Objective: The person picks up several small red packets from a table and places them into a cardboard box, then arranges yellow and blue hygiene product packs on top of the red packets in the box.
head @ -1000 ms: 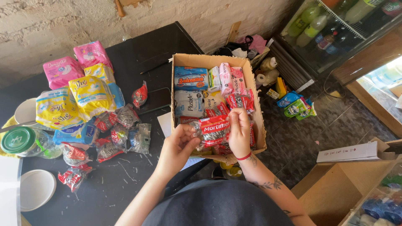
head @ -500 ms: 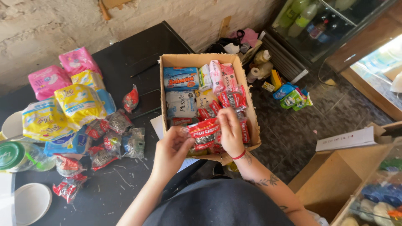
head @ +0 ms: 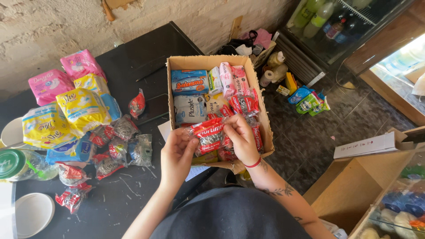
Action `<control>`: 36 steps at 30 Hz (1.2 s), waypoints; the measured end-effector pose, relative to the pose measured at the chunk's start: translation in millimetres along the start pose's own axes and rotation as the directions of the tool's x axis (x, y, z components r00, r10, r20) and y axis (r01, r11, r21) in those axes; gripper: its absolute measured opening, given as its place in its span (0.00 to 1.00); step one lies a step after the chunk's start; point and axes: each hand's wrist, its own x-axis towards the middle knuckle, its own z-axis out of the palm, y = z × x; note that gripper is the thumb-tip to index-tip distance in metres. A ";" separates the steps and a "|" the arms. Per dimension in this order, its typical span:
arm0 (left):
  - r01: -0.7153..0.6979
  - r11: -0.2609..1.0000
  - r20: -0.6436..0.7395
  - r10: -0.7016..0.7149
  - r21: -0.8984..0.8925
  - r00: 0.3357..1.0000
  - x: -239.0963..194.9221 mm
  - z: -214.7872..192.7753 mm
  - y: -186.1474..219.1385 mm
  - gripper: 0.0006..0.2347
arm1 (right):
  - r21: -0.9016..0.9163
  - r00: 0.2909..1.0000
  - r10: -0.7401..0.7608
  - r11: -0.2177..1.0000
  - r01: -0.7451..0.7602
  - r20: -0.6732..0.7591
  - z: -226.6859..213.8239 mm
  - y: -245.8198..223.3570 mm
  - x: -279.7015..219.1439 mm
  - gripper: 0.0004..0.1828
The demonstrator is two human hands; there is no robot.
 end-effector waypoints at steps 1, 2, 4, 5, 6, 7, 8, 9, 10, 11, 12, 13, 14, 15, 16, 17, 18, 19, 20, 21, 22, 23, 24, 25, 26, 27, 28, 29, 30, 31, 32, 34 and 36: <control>-0.002 1.000 -0.001 0.002 0.000 1.000 -0.3 0.9 6.1 0.10 | 0.001 1.000 -0.002 1.000 0.002 0.001 -0.8 0.7 -0.1 0.08; -0.005 1.000 -0.036 0.005 -0.003 0.999 -0.6 1.8 12.0 0.11 | -0.008 1.000 -0.019 1.000 0.019 -0.005 -1.7 1.6 -0.2 0.07; -0.006 1.000 -0.073 0.005 -0.007 0.997 -2.6 3.8 15.0 0.12 | -0.018 0.999 -0.034 0.999 0.034 -0.010 -4.0 4.8 -2.5 0.07; -0.017 1.000 -0.108 0.016 -0.011 0.994 -2.2 4.9 12.1 0.12 | -0.032 0.998 -0.053 0.998 0.052 -0.021 -5.2 7.4 -2.6 0.07; -0.029 0.999 -0.144 0.026 -0.014 0.989 -1.7 6.1 9.3 0.13 | -0.046 0.997 -0.072 0.996 0.071 -0.033 -6.4 9.9 -2.7 0.07; -0.029 0.999 -0.144 0.027 -0.015 0.989 -2.0 6.0 7.8 0.13 | -0.046 0.997 -0.073 0.996 0.071 -0.032 -6.2 10.0 -4.2 0.07; -0.032 0.999 -0.155 0.025 -0.040 0.988 -2.4 5.9 6.4 0.12 | -0.033 0.997 -0.072 0.997 0.071 -0.037 -6.0 10.0 -5.7 0.08; -0.036 0.997 -0.166 0.025 -0.063 0.986 -2.3 5.2 5.3 0.12 | -0.018 0.996 -0.073 0.997 0.072 -0.042 -5.1 10.2 -6.8 0.08; -0.038 0.997 -0.167 0.027 -0.062 0.986 -2.1 7.0 5.0 0.12 | -0.016 0.996 -0.074 0.997 0.074 -0.042 -3.5 4.5 -6.0 0.08; -0.045 0.998 -0.163 0.036 -0.053 0.986 -1.9 8.5 4.6 0.11 | -0.085 0.987 -0.138 0.988 0.131 -0.084 -1.7 -1.1 -5.3 0.07; -0.052 0.998 -0.159 0.045 -0.043 0.986 -1.7 9.8 4.1 0.11 | -0.156 0.971 -0.205 0.970 0.185 -0.121 0.2 -6.5 -4.6 0.07; -0.054 0.998 -0.161 0.047 -0.042 0.986 -0.7 4.9 5.8 0.11 | -0.154 0.971 -0.206 0.970 0.186 -0.120 2.2 -15.9 -4.5 0.07; -0.016 1.000 -0.087 0.017 0.023 0.996 0.3 -0.1 7.5 0.10 | -0.281 0.919 -0.374 0.902 0.329 -0.125 4.3 -25.2 -4.5 0.06; 0.018 0.996 -0.016 -0.017 0.090 1.000 1.2 -4.9 9.2 0.09 | -0.402 0.840 -0.532 0.795 0.454 -0.106 6.2 -34.7 -4.2 0.05; 0.016 0.996 -0.019 -0.014 0.091 1.000 0.0 -4.1 14.7 0.09 | -0.400 0.839 -0.534 0.795 0.456 -0.104 5.4 -26.9 -7.5 0.05; 0.040 0.999 0.109 -0.044 0.036 0.993 -1.4 -3.6 20.1 0.14 | -0.536 0.753 -0.658 0.627 0.566 0.025 4.8 -19.0 -10.5 0.05; 0.071 0.997 0.236 -0.065 -0.016 0.970 -2.6 -3.2 25.5 0.20 | -0.633 0.648 -0.742 0.420 0.650 0.173 4.4 -10.9 -13.4 0.07; 0.069 0.997 0.230 -0.064 -0.015 0.971 -1.4 -1.5 23.6 0.20 | -0.628 0.647 -0.742 0.422 0.654 0.175 6.1 -13.7 -14.1 0.07; 0.088 0.994 0.260 -0.067 -0.070 0.963 -0.1 0.2 21.5 0.22 | -0.577 0.567 -0.771 0.333 0.746 0.288 7.8 -16.2 -14.7 0.05; 0.110 0.986 0.291 -0.070 -0.123 0.954 0.6 1.0 19.4 0.25 | -0.512 0.476 -0.787 0.244 0.824 0.391 10.1 -18.4 -16.6 0.04; 0.110 0.987 0.286 -0.072 -0.120 0.955 0.9 1.0 18.6 0.25 | -0.508 0.476 -0.788 0.247 0.825 0.391 18.0 -33.1 -16.4 0.04; 0.127 0.989 0.246 -0.103 -0.083 0.964 1.4 1.5 17.7 0.27 | -0.479 0.442 -0.771 0.205 0.854 0.458 25.4 -47.8 -16.2 0.04; 0.145 0.988 0.204 -0.133 -0.045 0.970 2.0 2.0 16.6 0.30 | -0.446 0.405 -0.751 0.164 0.880 0.522 32.6 -62.6 -15.9 0.06; 0.147 0.988 0.201 -0.135 -0.046 0.970 1.7 1.8 19.4 0.30 | -0.444 0.406 -0.750 0.167 0.880 0.523 28.7 -55.8 -17.5 0.06; 0.150 0.987 0.176 -0.138 -0.054 0.975 1.6 1.7 22.1 0.28 | -0.449 0.405 -0.746 0.159 0.879 0.529 24.8 -49.0 -19.0 0.07; 0.151 0.987 0.153 -0.140 -0.064 0.978 3.1 2.0 24.9 0.27 | -0.455 0.403 -0.742 0.149 0.878 0.535 20.7 -42.5 -19.1 0.09; 0.151 0.986 0.152 -0.140 -0.065 0.979 1.8 2.3 30.7 0.27 | -0.454 0.403 -0.742 0.149 0.879 0.536 19.1 -46.5 -16.5 0.09; 0.156 0.985 0.164 -0.142 -0.076 0.976 0.0 2.8 36.6 0.29 | -0.488 0.417 -0.720 0.125 0.864 0.555 17.4 -50.6 -14.5 0.11; 0.161 0.983 0.177 -0.144 -0.087 0.974 -1.7 3.4 42.5 0.32 | -0.520 0.432 -0.697 0.099 0.848 0.572 15.5 -54.8 -12.3 0.15; 0.162 0.983 0.178 -0.144 -0.087 0.973 -1.3 -2.0 32.8 0.32 | -0.521 0.433 -0.696 0.099 0.848 0.573 15.8 -62.4 -9.6 0.15; 0.131 0.991 0.193 -0.127 -0.007 0.973 -0.8 -7.3 23.0 0.31 | -0.520 0.460 -0.684 0.137 0.843 0.566 16.1 -70.0 -6.8 0.16; 0.098 0.993 0.208 -0.111 0.072 0.972 0.6 -8.6 24.9 0.30 | -0.518 0.486 -0.671 0.174 0.837 0.560 8.3 -76.6 3.6 0.16; 0.030 0.998 0.236 -0.043 0.057 0.971 2.4 -1.7 48.7 0.28 | -0.589 0.648 -0.606 0.338 0.734 0.461 -6.5 -74.1 18.6 0.15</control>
